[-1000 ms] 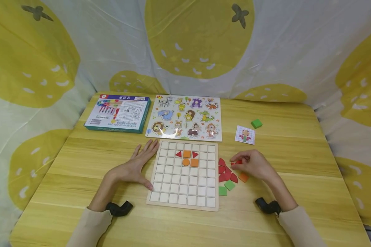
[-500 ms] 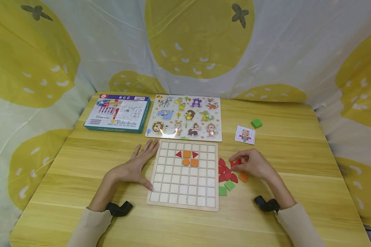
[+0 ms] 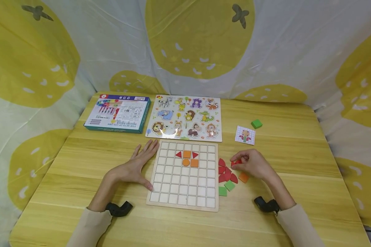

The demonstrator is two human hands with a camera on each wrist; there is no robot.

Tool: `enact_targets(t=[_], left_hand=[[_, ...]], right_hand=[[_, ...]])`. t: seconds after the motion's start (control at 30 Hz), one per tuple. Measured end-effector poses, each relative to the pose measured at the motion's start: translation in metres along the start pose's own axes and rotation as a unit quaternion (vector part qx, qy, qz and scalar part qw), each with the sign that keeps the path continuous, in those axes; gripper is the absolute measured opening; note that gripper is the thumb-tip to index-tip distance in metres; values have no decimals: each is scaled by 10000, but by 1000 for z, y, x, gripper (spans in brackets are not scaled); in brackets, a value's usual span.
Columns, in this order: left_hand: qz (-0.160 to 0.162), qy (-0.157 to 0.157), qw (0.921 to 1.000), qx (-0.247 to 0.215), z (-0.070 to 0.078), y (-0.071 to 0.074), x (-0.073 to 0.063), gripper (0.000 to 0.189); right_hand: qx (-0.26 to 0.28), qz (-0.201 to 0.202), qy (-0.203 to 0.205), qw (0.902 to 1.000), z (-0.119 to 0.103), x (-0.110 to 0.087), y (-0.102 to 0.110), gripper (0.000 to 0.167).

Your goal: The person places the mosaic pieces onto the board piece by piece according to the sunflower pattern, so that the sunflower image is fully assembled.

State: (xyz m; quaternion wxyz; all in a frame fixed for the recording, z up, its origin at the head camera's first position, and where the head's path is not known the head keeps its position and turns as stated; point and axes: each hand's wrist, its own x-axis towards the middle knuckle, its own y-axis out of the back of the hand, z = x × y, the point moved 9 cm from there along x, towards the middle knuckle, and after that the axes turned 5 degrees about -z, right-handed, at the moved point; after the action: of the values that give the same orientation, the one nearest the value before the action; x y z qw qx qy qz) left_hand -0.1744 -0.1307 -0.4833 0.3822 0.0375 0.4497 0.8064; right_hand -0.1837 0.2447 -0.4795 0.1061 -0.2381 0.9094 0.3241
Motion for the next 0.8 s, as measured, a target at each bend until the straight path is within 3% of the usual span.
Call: enact_targets(t=[0.6, 0.8], left_hand=[[9, -36, 10000, -33, 1, 1, 0, 155], [-11, -12, 10000, -30, 1, 1, 0, 155]], right_hand=[[8, -182, 105, 9998, -1, 3, 3, 22], [200, -175, 359, 9990, -15, 4, -3, 26]])
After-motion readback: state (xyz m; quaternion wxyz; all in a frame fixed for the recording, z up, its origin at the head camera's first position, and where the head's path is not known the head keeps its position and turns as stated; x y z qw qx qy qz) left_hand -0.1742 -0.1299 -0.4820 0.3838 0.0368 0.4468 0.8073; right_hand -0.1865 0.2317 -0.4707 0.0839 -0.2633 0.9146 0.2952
